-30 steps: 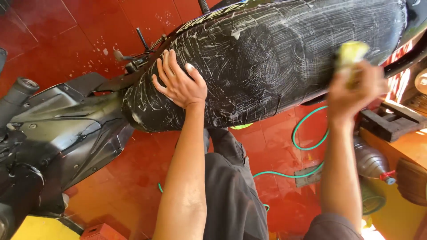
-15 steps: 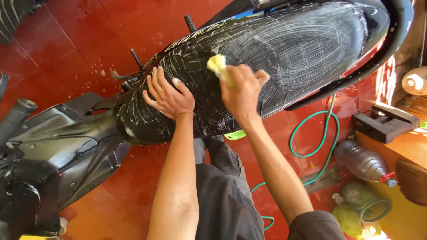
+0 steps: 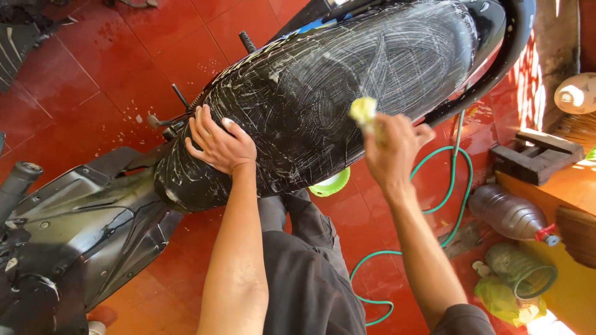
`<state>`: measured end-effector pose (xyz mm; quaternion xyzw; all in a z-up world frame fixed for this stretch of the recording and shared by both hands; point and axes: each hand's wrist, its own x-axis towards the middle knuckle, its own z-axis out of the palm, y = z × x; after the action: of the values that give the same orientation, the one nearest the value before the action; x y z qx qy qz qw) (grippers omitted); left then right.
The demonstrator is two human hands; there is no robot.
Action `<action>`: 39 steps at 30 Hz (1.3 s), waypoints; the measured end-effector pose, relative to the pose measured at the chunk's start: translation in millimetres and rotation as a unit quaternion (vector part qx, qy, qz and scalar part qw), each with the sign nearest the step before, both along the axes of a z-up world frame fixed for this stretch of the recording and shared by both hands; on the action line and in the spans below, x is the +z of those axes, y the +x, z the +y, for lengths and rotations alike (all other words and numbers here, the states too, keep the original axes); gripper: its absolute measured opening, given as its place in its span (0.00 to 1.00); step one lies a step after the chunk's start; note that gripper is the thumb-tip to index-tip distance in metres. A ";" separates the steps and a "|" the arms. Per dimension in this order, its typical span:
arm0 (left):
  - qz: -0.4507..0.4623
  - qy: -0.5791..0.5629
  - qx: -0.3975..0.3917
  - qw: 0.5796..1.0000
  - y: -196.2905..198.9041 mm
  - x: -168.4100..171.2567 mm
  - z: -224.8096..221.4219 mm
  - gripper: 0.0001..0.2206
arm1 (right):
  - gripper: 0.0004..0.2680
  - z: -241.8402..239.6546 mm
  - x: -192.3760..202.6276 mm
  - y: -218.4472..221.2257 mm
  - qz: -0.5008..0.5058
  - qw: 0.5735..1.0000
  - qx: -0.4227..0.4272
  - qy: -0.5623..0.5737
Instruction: The person scrubs the seat of a black motorcycle with a yellow sponge and soapy water. They repeatedly dip the sponge into a green basin to reload soap and continue scrubbing the seat surface.
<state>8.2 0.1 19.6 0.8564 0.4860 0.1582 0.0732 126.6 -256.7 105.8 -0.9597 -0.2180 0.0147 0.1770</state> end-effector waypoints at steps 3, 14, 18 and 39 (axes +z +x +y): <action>-0.003 0.015 -0.001 1.000 0.0 -0.6 -1.3 0.22 | 0.03 -14.5 -3.7 51.3 -0.069 0.996 -0.004 0.055; -0.006 0.013 0.003 1.000 -3.5 -1.8 -0.8 0.22 | 0.06 -116.9 28.9 187.8 -0.279 0.948 -0.053 0.145; -0.005 0.001 0.009 1.000 -6.5 -4.3 2.1 0.21 | 0.15 -35.9 -26.6 156.5 -0.239 0.964 -0.113 0.032; -0.094 0.023 0.020 0.995 -24.1 -23.9 3.4 0.19 | 0.10 104.9 -88.7 -163.2 -0.271 0.940 0.036 -0.203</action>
<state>-15.9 3.4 -4.4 0.8292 0.4905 0.2504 0.0954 -36.6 -151.8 17.1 -0.9342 -0.2850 -0.1958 -0.0878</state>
